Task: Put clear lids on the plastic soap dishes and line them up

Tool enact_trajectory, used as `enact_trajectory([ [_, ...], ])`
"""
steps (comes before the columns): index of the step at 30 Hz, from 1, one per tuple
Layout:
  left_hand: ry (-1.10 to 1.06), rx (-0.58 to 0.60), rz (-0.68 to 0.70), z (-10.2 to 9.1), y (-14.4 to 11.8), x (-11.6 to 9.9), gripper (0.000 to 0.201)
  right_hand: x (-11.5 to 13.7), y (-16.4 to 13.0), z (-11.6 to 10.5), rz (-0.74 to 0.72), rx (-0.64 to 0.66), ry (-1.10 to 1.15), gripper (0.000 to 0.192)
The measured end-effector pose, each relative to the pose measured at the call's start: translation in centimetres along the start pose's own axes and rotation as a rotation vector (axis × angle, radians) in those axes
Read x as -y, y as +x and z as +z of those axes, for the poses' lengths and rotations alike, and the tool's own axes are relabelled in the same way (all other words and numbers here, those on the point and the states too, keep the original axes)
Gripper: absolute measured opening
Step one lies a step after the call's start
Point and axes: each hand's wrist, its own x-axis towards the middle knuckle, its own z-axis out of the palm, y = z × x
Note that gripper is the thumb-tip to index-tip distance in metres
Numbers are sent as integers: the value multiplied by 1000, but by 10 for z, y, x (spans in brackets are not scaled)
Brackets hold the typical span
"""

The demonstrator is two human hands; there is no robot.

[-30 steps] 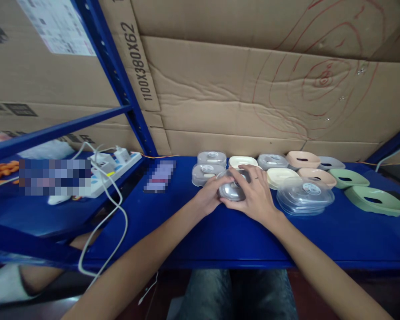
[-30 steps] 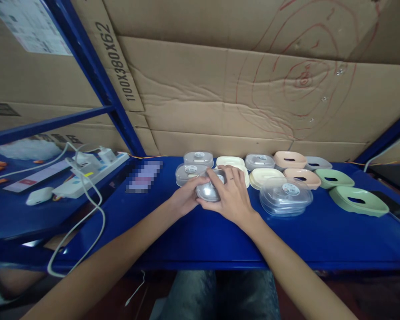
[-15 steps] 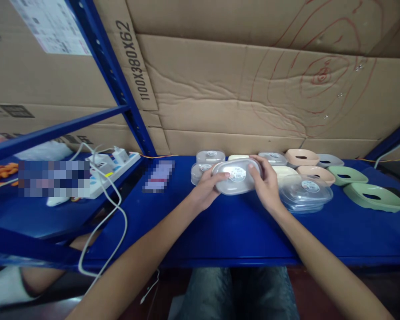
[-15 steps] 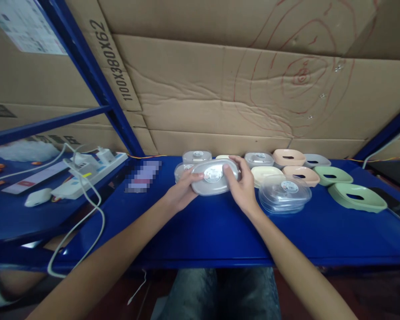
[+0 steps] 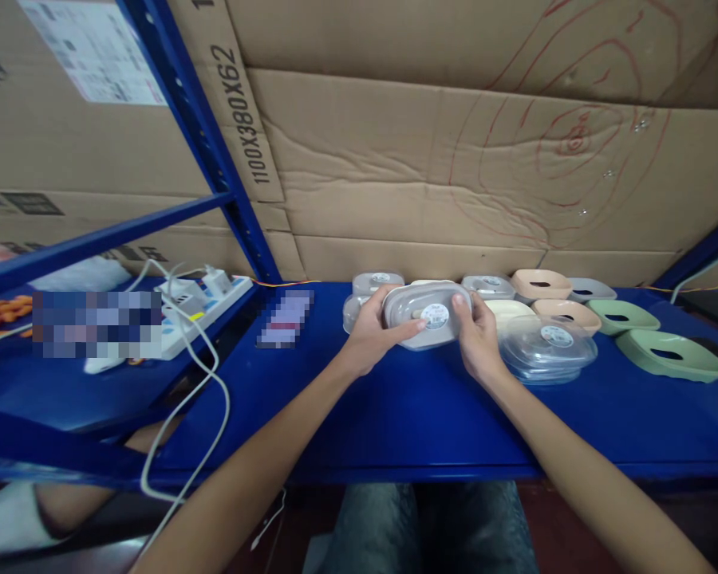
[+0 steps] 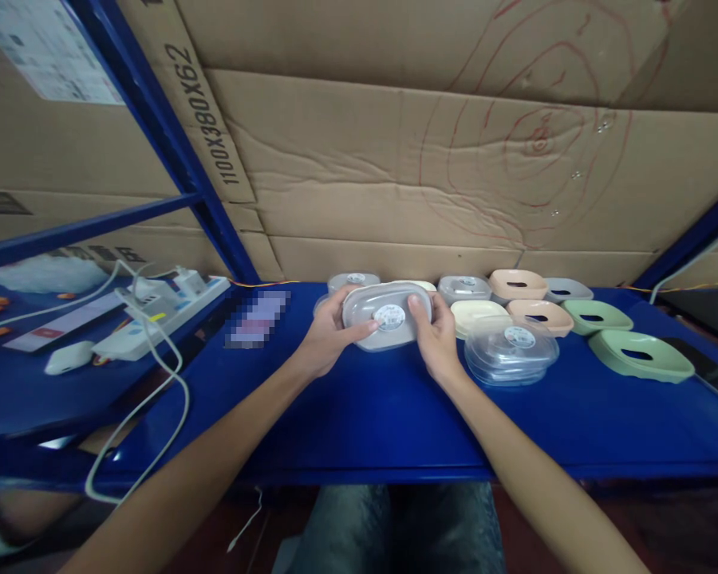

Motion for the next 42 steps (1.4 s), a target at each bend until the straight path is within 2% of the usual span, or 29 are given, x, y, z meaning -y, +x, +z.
enact_trajectory([
  [5,43,32,-28,-2,-3,3,65,0,0,-2,-81,-9,-88,48],
  [8,0,41,-71,0,-4,2,69,8,1,-3,-184,-15,-153,47],
  [13,-113,59,-150,3,-5,-2,86,20,-2,-4,-319,38,-273,59],
  [19,-274,162,-233,0,-2,-1,59,22,-5,-7,-362,-24,-312,39],
  [24,-369,226,-318,-4,3,3,41,23,-5,-10,-403,-80,-235,30],
  [32,-333,236,-348,-7,6,2,44,24,-4,-14,-540,-88,-278,28],
  [36,-330,228,-369,-7,6,2,46,21,-3,-13,-469,-63,-217,26],
  [42,-280,145,-329,-6,5,9,43,18,-2,-12,-424,-64,-145,26],
])
